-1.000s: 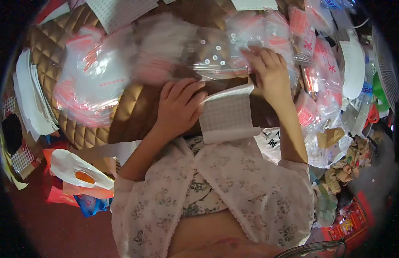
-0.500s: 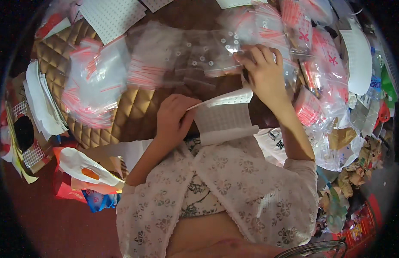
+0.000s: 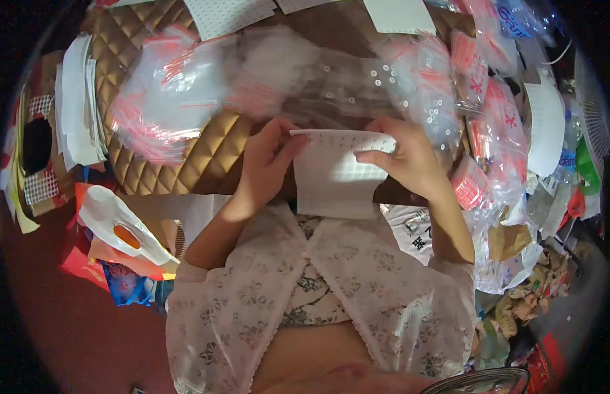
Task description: The person peels adhesive labels from a backing sheet and applies them onto clear plastic bags by hand.
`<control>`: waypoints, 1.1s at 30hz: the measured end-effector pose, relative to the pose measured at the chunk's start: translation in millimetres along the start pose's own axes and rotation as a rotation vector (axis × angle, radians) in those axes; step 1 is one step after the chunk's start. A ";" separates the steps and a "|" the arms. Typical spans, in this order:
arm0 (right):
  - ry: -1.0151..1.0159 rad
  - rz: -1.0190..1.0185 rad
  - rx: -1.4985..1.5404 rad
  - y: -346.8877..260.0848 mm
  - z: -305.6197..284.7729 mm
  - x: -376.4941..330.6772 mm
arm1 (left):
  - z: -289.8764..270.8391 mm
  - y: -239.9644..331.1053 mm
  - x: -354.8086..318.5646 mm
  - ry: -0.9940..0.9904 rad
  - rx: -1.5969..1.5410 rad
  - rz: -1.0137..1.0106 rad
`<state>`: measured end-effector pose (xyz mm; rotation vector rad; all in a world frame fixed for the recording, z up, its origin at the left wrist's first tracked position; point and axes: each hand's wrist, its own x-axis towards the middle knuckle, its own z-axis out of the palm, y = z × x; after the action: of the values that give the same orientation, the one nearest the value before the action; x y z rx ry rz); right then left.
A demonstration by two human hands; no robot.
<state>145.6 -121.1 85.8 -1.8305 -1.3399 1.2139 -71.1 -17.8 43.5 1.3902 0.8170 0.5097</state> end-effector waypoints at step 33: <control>0.295 -0.269 -0.134 -22.4 44.3 -13.4 | -9.7 11.6 -3.2 -0.177 0.015 0.152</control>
<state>95.0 -129.0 89.9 -1.7667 -1.4645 0.7006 -78.8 -12.1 55.7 1.4955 0.5765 0.4899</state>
